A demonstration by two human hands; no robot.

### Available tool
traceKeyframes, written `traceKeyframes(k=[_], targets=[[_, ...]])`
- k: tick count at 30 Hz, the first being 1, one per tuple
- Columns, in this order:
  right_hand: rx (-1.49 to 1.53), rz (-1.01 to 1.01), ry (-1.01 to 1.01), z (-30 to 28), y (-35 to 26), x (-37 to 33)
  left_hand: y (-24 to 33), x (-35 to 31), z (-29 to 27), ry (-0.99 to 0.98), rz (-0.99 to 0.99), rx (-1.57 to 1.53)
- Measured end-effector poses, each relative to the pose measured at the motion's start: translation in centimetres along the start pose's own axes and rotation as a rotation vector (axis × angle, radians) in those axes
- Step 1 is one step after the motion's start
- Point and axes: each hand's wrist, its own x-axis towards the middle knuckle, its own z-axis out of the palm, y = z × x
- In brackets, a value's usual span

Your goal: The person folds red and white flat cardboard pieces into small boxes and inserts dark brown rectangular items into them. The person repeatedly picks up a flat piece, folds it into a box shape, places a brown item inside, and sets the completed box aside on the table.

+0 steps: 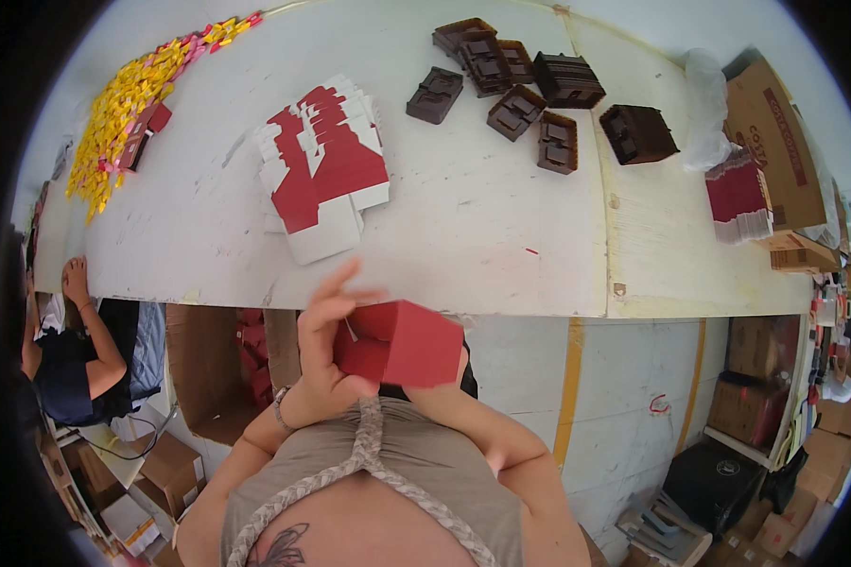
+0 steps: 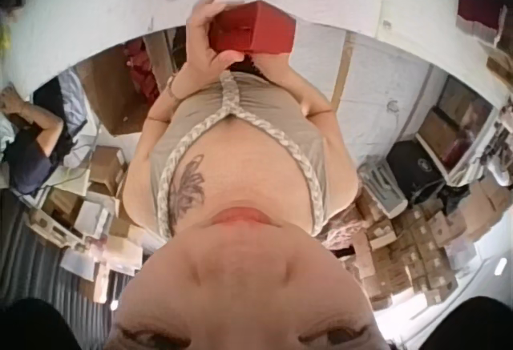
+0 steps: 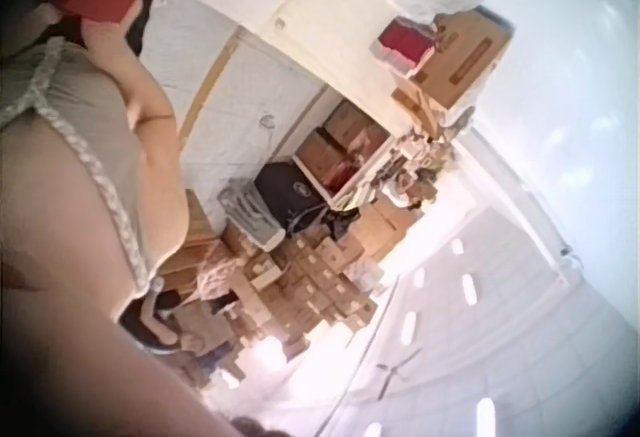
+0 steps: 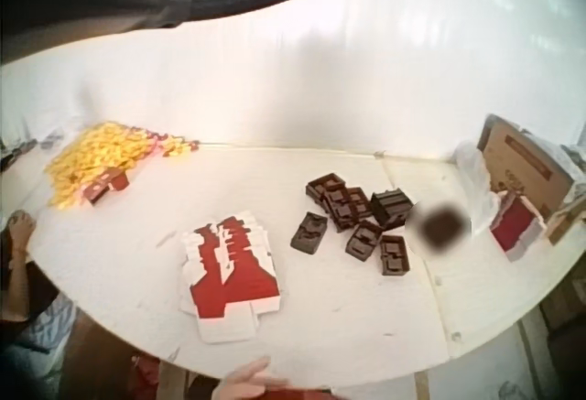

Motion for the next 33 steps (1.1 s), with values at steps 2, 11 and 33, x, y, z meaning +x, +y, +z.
traceKeyframes(k=[2,11,33], targets=[[-0.150,-0.275,0.076,-1.4,-0.8,1.2,0.3,0.1,-2.6,-0.384,-0.055,0.374],[0.041,-0.004,-0.184,-1.7,-2.6,4.0,-0.2,0.4,-1.4,-0.363,-0.464,0.207],[-1.219,-0.356,0.031,-13.8,2.5,11.7,-7.4,4.7,-4.2,-0.250,-0.183,0.684]])
